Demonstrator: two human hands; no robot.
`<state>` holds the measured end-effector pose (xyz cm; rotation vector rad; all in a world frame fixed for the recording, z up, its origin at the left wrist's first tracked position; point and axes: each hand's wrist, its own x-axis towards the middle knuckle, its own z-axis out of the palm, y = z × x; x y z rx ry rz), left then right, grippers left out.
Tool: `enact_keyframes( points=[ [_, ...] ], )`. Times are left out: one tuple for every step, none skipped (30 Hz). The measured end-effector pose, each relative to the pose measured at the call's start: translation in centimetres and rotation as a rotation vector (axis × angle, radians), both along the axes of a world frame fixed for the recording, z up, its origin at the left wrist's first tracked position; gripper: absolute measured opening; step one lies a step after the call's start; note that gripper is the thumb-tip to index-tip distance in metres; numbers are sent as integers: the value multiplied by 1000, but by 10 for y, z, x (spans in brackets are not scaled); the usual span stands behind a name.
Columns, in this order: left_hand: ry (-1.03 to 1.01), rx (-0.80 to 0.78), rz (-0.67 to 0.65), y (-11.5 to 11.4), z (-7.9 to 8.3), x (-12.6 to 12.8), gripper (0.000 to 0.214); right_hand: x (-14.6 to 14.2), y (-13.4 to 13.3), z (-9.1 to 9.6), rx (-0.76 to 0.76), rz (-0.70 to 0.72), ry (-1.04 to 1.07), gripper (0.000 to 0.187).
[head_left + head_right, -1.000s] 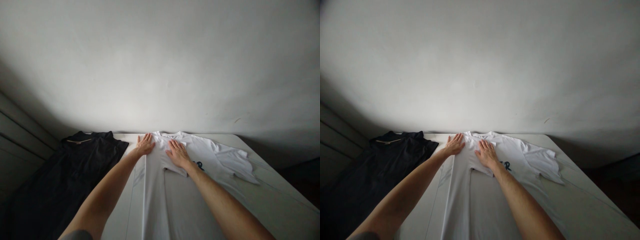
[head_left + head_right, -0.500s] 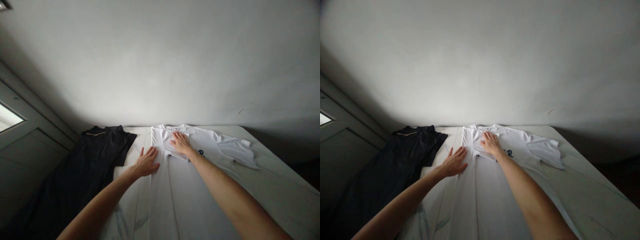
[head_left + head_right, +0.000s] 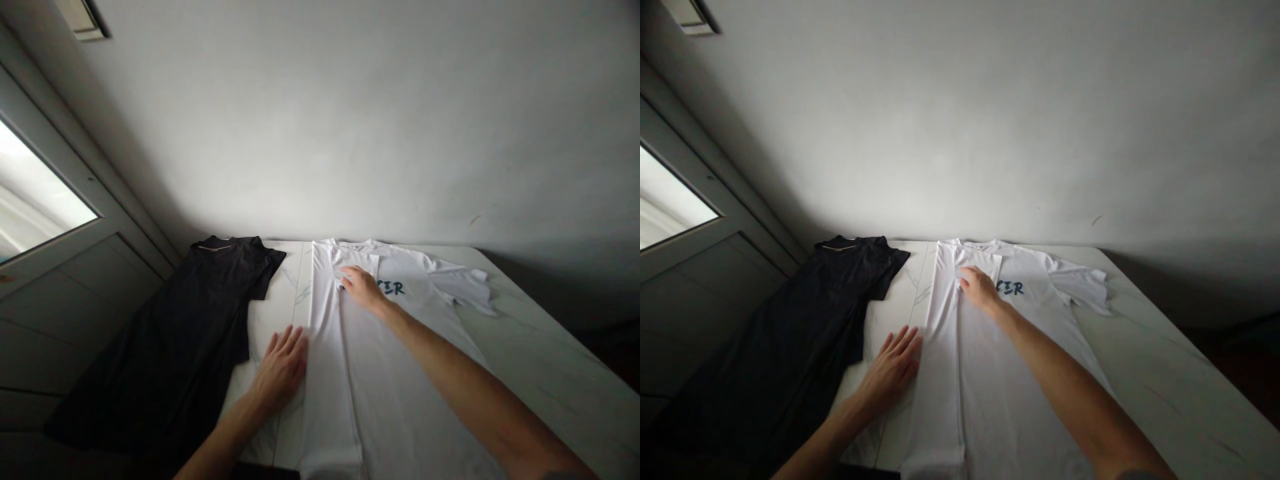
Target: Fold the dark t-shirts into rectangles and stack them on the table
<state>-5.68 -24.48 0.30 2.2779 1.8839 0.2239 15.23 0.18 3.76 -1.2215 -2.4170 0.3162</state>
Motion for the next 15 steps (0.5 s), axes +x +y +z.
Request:
enact_keyframes(
  points=[
    [-4, 8, -4, 0, 1, 2, 50, 0, -25, -4, -1, 77, -4, 47],
    [-6, 10, -17, 1, 2, 4, 51, 1, -49, -8, 4, 155, -28, 47],
    [-4, 6, -35, 1, 3, 6, 52, 3, -72, -11, 13, 222, -67, 49],
    [0, -4, -53, 1, 4, 7, 52, 7, -92, -14, 14, 270, -123, 52],
    [5, -18, -66, 0, 5, 8, 53, 12, -108, -16, 1, 289, -184, 55],
    [11, -32, -71, -1, 6, 9, 54, 18, -120, -16, -18, 284, -243, 58],
    [16, -44, -69, -2, 7, 9, 55, 23, -129, -15, -40, 260, -291, 59],
    [21, -52, -61, -2, 8, 10, 55, 27, -135, -13, -55, 229, -317, 58],
    [22, -56, -53, -3, 9, 11, 56, 30, -138, -10, -54, 204, -322, 57],
    [21, -56, -48, -4, 11, 13, 56, 30, -138, -8, -38, 192, -308, 57],
    [18, -55, -49, -4, 12, 16, 57, 29, -138, -6, -15, 199, -284, 58],
    [16, -53, -56, -6, 14, 19, 58, 27, -136, -4, 2, 218, -261, 59],
    [16, -54, -68, -9, 14, 22, 59, 24, -134, -5, 4, 239, -251, 59],
    [19, -55, -78, -14, 13, 26, 60, 21, -133, -6, -8, 261, -254, 60],
    [22, -54, -85, -21, 11, 29, 61, 18, -131, -9, -27, 273, -265, 60]
  ],
)
